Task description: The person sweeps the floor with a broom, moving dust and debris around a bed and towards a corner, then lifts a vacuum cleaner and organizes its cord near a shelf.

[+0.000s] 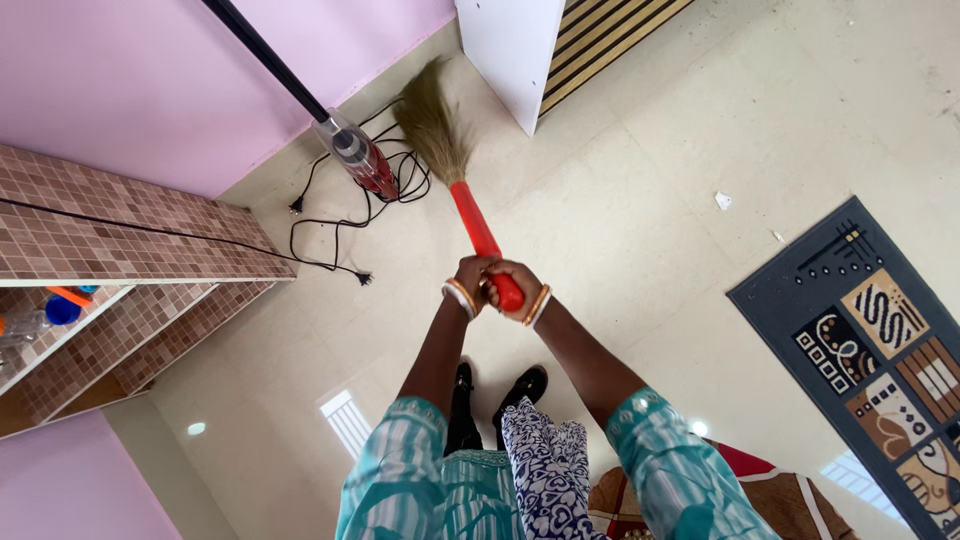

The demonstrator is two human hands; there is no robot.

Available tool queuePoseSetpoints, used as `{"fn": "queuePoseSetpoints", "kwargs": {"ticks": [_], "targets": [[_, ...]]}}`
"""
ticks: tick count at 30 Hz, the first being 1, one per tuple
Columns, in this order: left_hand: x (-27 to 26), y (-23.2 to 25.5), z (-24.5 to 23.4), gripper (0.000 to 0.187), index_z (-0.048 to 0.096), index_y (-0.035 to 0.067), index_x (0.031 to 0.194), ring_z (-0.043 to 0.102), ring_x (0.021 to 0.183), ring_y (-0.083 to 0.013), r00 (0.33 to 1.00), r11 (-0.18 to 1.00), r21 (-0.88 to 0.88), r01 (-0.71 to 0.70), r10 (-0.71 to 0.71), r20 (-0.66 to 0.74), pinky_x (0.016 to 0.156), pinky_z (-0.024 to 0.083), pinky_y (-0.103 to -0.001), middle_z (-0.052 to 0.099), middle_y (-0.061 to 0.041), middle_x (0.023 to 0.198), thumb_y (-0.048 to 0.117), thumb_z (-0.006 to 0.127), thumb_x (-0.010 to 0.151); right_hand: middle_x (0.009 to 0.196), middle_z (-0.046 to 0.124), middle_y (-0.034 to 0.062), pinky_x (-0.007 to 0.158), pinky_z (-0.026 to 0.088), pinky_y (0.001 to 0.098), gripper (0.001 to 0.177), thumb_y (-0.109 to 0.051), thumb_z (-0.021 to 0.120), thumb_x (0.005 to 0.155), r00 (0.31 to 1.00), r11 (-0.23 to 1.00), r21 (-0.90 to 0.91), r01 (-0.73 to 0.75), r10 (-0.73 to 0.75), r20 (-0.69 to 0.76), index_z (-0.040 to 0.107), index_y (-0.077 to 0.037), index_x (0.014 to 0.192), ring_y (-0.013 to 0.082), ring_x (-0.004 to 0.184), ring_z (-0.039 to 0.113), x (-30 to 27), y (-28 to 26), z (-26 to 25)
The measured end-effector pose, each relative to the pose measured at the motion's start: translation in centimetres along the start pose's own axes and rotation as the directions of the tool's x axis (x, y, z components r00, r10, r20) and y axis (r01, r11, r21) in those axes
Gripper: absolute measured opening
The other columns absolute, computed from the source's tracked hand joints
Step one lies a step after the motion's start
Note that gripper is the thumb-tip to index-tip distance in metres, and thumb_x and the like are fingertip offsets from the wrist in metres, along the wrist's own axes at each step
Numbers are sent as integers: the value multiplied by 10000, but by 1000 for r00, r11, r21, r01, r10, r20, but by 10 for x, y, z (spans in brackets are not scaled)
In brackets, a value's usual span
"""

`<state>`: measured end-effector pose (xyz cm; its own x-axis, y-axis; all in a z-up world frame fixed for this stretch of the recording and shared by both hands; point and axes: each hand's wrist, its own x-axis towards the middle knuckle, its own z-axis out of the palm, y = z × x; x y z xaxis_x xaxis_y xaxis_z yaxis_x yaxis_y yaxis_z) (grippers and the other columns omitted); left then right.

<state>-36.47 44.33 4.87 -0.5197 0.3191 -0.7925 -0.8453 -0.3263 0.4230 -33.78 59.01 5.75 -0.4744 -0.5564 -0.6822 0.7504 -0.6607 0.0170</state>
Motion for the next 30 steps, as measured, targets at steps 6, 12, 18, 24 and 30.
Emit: {"fn": "queuePoseSetpoints", "kwargs": {"ticks": [6,12,18,24,30], "targets": [[-82,-7,-26,164,615,149,985,523,549,-191,998,998,40,-51,52,-30,481,467,-316,632,-76,925,183,671,835,724,642,85,510,559,292,180,-132,652,800,997,973,-221,-64,73,33,587,-72,957,171,563,625,-41,58,25],[69,2,-34,241,589,102,864,479,540,-129,999,998,60,8,-10,38,481,465,-274,517,-27,756,284,734,924,764,637,92,535,566,255,117,-107,656,881,993,999,-11,49,-48,111,597,-33,949,166,596,624,28,-4,-15],[-7,-47,-30,425,526,17,1210,582,655,-159,992,950,286,-125,123,25,552,510,-298,629,-100,857,218,721,890,749,636,83,517,557,263,108,-88,672,881,993,994,71,83,-89,81,605,-29,942,164,580,613,-36,69,-16],[-76,-27,-37,520,493,24,1334,657,778,-133,965,933,249,-261,253,64,634,546,-261,687,-88,976,213,713,903,739,630,80,504,546,305,149,-73,654,802,982,979,-84,184,-180,54,601,-66,941,177,592,615,-38,102,16],[34,15,-18,320,528,97,1113,343,376,-62,972,949,229,-215,230,-40,326,311,-236,467,23,610,279,708,921,786,650,75,558,567,263,118,-72,665,872,963,958,156,240,-256,88,593,-56,964,167,644,639,34,25,7]]}}
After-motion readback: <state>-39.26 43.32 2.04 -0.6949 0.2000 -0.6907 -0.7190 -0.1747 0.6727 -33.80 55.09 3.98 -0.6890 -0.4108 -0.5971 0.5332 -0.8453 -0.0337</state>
